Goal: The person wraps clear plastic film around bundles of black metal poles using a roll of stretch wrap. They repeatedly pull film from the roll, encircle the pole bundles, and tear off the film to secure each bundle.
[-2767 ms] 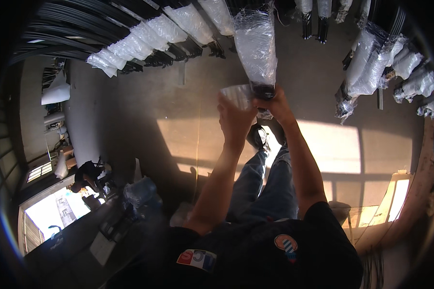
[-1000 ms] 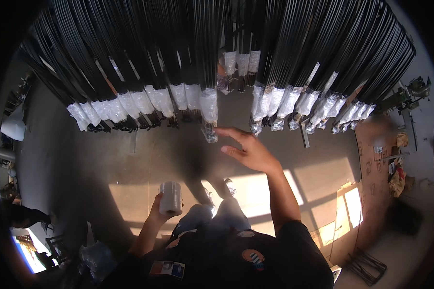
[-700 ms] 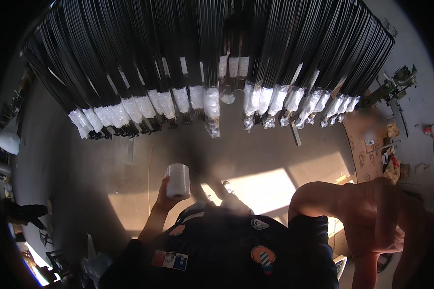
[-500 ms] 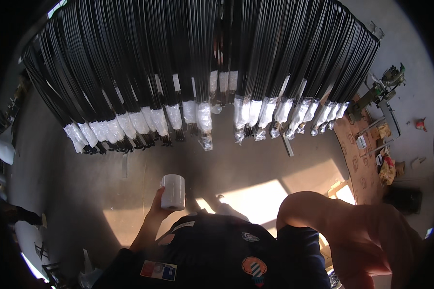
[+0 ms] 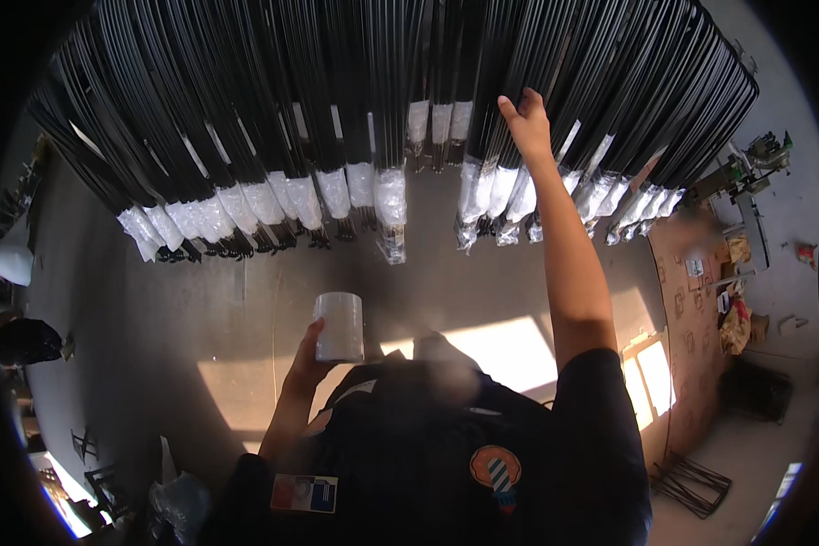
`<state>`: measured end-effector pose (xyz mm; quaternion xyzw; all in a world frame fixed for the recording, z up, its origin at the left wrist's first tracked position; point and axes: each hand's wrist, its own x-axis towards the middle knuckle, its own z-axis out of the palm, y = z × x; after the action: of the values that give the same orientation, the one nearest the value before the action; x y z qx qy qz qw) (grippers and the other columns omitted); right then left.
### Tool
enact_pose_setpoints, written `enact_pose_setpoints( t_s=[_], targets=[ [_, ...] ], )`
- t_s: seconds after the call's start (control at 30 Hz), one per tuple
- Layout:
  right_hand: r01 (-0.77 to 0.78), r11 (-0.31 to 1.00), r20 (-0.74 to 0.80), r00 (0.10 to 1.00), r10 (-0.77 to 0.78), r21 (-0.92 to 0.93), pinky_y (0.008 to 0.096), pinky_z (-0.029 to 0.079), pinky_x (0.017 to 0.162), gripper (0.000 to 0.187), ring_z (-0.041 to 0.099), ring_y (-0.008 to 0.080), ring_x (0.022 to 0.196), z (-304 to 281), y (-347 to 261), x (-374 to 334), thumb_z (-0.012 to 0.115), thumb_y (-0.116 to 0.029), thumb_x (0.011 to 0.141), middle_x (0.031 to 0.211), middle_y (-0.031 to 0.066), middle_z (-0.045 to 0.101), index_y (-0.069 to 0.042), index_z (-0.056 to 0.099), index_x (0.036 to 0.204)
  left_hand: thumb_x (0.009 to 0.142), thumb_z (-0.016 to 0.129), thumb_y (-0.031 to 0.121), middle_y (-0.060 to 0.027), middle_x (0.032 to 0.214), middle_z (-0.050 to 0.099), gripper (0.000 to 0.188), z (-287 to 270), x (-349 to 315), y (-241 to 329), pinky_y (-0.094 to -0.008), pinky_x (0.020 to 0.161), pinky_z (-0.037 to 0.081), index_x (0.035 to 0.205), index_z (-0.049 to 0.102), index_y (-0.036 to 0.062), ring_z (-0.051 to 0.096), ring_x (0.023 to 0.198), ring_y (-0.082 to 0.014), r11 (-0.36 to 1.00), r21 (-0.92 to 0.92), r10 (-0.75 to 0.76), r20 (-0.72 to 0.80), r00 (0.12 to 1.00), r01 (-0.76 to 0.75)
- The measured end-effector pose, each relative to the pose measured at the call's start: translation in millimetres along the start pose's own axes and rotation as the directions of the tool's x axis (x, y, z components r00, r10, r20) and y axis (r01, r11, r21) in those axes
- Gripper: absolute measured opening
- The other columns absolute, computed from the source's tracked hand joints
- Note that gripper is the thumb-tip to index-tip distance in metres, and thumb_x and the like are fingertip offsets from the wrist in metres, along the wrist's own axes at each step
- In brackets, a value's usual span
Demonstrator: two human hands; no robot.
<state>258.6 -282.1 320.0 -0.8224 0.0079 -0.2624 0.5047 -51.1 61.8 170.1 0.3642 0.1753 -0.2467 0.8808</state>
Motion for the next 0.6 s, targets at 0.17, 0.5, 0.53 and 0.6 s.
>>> enact_pose_setpoints(
  t_s=[0.17,0.5,0.53,0.6],
  targets=[
    [0.061,0.975,-0.046,0.996,-0.073,-0.215,0.0384,0.033,0.094,0.094,0.042,0.0363,0.111,67.8,60.3,-7.6,0.075,-0.039,0.059,0.111,0.0304,0.045,0.01,0.023,0.12,0.081,0.039,0.053,-0.0184,0.106,0.052,0.068,-5.7,7.3,-3.7,-0.0435,0.078,0.046,0.123,0.035,0.0003,0.055,0.095,-0.0313,0.984,-0.089,0.137,-0.171,0.976,-0.154],
    [-0.097,0.99,0.309,0.949,0.061,0.102,0.0284,0.044,0.077,0.044,0.059,0.0235,0.088,49.2,93.4,-40.7,0.069,-0.017,0.07,0.096,0.0166,0.059,0.005,0.049,0.102,0.081,0.04,0.054,-0.0152,0.107,0.053,0.066,-4.1,25.0,-17.4,-0.0417,0.078,0.046,0.123,0.038,0.0039,0.054,0.096,-0.0292,0.947,-0.205,0.216,-0.16,0.963,-0.247],
    [-0.201,0.949,0.32,0.94,0.117,0.242,0.0272,0.044,0.076,0.037,0.059,0.0222,0.087,44.9,97.5,-43.4,0.065,-0.011,0.072,0.097,0.0155,0.059,0.006,0.051,0.102,0.081,0.04,0.054,-0.0152,0.106,0.053,0.066,-3.3,26.9,-16.2,-0.0415,0.078,0.046,0.123,0.038,0.0036,0.054,0.096,-0.0292,0.955,-0.178,0.204,-0.182,0.962,-0.236],
    [-0.296,0.838,0.322,0.934,0.154,0.458,0.0246,0.046,0.074,0.025,0.059,0.0189,0.084,24.8,115.7,-38.1,0.054,0.003,0.076,0.096,0.0121,0.06,0.006,0.054,0.101,0.081,0.04,0.053,-0.0153,0.106,0.053,0.065,-1.0,24.5,-15.3,-0.0413,0.079,0.045,0.122,0.038,0.0028,0.054,0.097,-0.0294,0.968,-0.106,0.197,-0.244,0.95,-0.228]
  ],
)
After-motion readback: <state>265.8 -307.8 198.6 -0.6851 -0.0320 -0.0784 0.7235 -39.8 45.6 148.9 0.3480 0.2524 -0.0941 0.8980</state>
